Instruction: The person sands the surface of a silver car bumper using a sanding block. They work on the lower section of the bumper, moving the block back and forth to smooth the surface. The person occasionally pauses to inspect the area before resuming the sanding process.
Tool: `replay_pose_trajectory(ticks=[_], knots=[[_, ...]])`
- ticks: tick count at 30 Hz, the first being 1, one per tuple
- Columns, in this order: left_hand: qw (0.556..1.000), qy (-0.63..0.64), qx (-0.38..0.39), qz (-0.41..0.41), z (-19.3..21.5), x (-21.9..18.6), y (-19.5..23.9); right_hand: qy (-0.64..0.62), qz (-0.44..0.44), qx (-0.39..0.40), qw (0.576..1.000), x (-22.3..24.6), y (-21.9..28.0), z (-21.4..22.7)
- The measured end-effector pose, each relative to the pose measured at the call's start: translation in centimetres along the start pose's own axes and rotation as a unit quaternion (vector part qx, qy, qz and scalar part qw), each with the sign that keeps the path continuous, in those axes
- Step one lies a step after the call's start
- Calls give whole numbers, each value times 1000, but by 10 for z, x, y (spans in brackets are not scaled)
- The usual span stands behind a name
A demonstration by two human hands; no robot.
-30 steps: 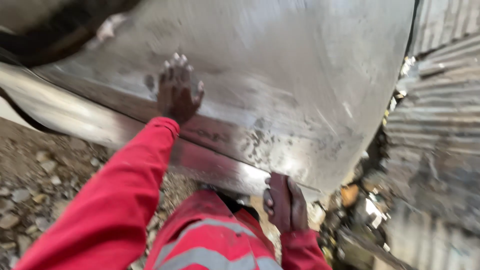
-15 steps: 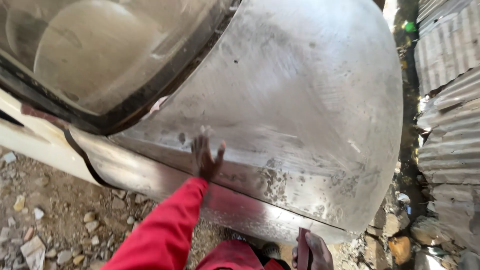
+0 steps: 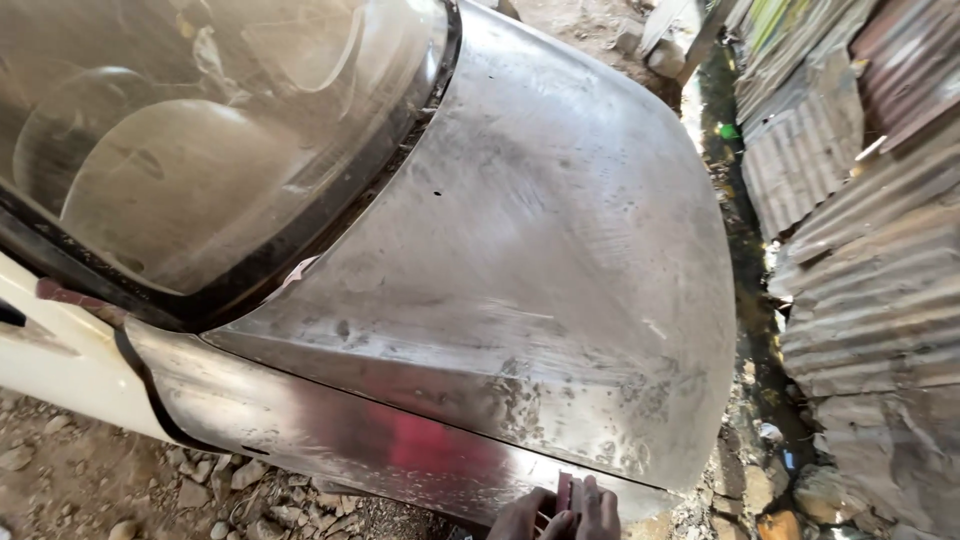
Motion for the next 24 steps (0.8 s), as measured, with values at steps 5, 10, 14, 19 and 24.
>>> replay_pose_trajectory(ticks=[5, 10, 14, 19, 24], knots=[[998, -47, 7, 30, 2, 2, 5, -77, -414, 88, 903, 48, -21, 21], [995, -77, 8, 69, -15, 32, 2, -89, -414, 87, 902, 47, -15, 21], [990, -45, -19, 134, -18, 35, 0, -16, -357, 108, 928, 47, -22, 27], [993, 12, -39, 113, -18, 42, -10, -62, -381, 108, 916, 61, -33, 41], [988, 9, -28, 149, 8, 10, 1, -126, -344, -61, 928, 28, -21, 35]])
Point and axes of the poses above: each hand's wrist, its own y-axis away from the middle knuckle, its own z-axis out of the back of the hand, x = y × z, the point moved 2 cm from there along -y, towards the middle knuckle, and after that the axes turned 15 degrees about -x, right-handed, at the moved point
